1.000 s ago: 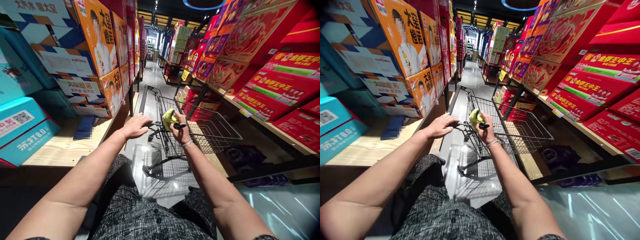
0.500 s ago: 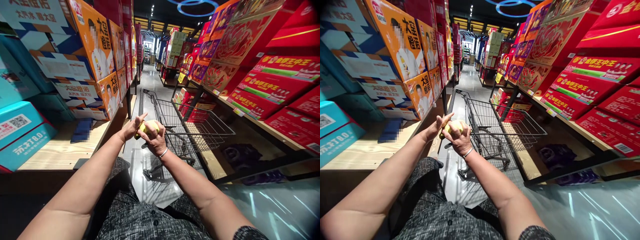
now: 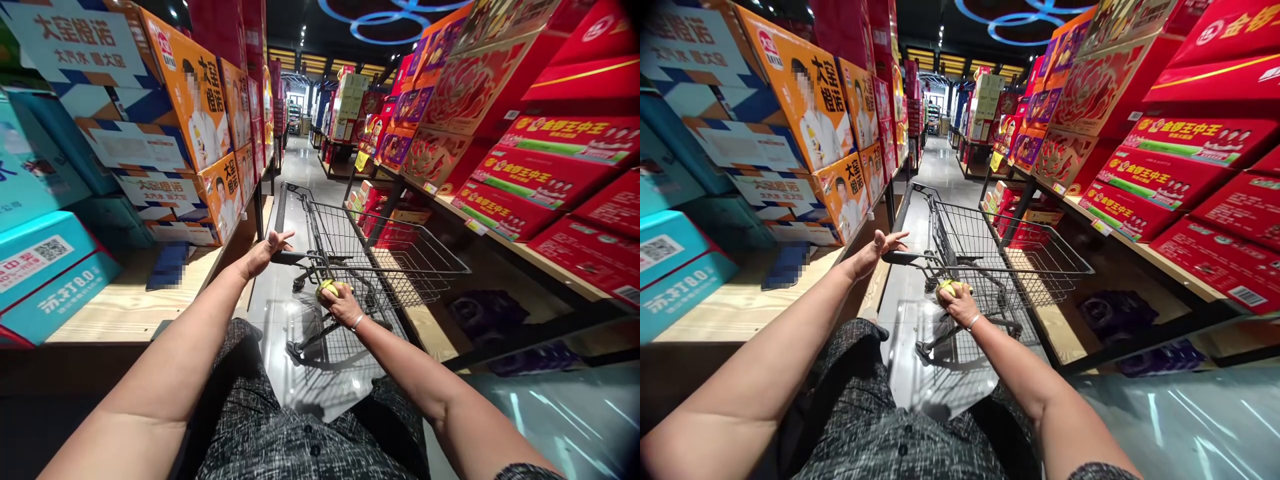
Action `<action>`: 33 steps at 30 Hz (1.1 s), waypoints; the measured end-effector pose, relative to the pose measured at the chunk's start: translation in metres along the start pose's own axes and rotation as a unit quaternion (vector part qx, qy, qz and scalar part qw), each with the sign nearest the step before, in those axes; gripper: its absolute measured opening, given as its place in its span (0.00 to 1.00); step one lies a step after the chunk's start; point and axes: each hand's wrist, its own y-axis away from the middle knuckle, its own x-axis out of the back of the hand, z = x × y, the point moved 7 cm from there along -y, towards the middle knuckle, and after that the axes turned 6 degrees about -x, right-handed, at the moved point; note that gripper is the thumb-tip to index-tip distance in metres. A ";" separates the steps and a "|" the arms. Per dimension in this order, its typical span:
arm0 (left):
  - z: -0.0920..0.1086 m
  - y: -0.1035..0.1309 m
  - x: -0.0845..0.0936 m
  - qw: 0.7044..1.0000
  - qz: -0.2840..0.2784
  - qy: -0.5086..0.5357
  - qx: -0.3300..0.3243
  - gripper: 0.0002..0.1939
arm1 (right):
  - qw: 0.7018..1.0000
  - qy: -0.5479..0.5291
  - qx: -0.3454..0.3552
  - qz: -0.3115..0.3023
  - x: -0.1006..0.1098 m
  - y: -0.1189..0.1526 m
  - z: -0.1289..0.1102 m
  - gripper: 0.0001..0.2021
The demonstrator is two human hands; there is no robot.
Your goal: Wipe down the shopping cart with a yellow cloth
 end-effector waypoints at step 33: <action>0.043 -0.017 -0.082 0.823 -0.032 -0.562 -0.078 0.26 | 0.958 -0.094 -0.008 0.272 0.097 -0.038 0.013 0.22</action>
